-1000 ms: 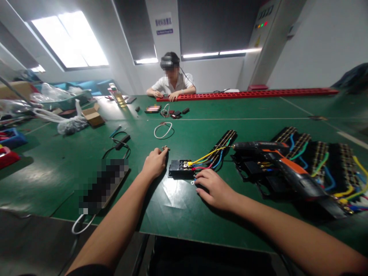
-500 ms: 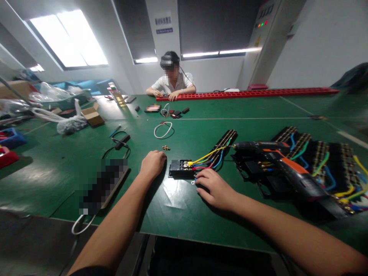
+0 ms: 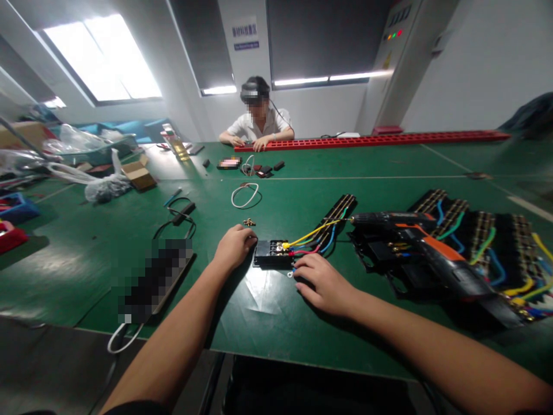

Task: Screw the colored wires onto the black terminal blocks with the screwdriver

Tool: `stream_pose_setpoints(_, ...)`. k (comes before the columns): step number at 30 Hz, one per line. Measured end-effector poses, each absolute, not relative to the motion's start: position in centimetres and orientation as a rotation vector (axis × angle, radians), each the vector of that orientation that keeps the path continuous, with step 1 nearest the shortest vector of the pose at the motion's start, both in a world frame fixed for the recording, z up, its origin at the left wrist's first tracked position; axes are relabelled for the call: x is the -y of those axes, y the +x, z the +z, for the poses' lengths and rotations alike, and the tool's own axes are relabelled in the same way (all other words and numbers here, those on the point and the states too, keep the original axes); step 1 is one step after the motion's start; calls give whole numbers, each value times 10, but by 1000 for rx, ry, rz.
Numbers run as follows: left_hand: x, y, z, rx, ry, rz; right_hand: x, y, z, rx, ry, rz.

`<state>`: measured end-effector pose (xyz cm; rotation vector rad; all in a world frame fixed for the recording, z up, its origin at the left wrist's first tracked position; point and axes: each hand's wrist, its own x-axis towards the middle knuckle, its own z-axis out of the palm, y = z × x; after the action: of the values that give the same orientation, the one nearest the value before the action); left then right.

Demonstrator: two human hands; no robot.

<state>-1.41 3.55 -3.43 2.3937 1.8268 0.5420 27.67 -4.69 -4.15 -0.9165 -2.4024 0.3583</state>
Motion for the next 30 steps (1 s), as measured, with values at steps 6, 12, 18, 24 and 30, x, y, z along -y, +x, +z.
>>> stream_pose_setpoints(6, -35, -11, -34, -1783, 2386, 567, 47, 277, -41, 2409, -928, 381)
stream_pose_setpoints(12, -34, -12, -29, -2062, 2272, 647, 47, 277, -41, 2407, -921, 378)
stream_pose_setpoints(18, -38, -11, -35, -2101, 2362, 422, 45, 276, -45, 2420, -917, 378)
stream_pose_setpoints(24, -48, -9, -40, -2066, 2345, 184, 46, 277, -44, 2421, -920, 383)
stream_pose_setpoints(30, -55, -12, -44, -2074, 2312, 168, 45, 277, -44, 2419, -922, 381)
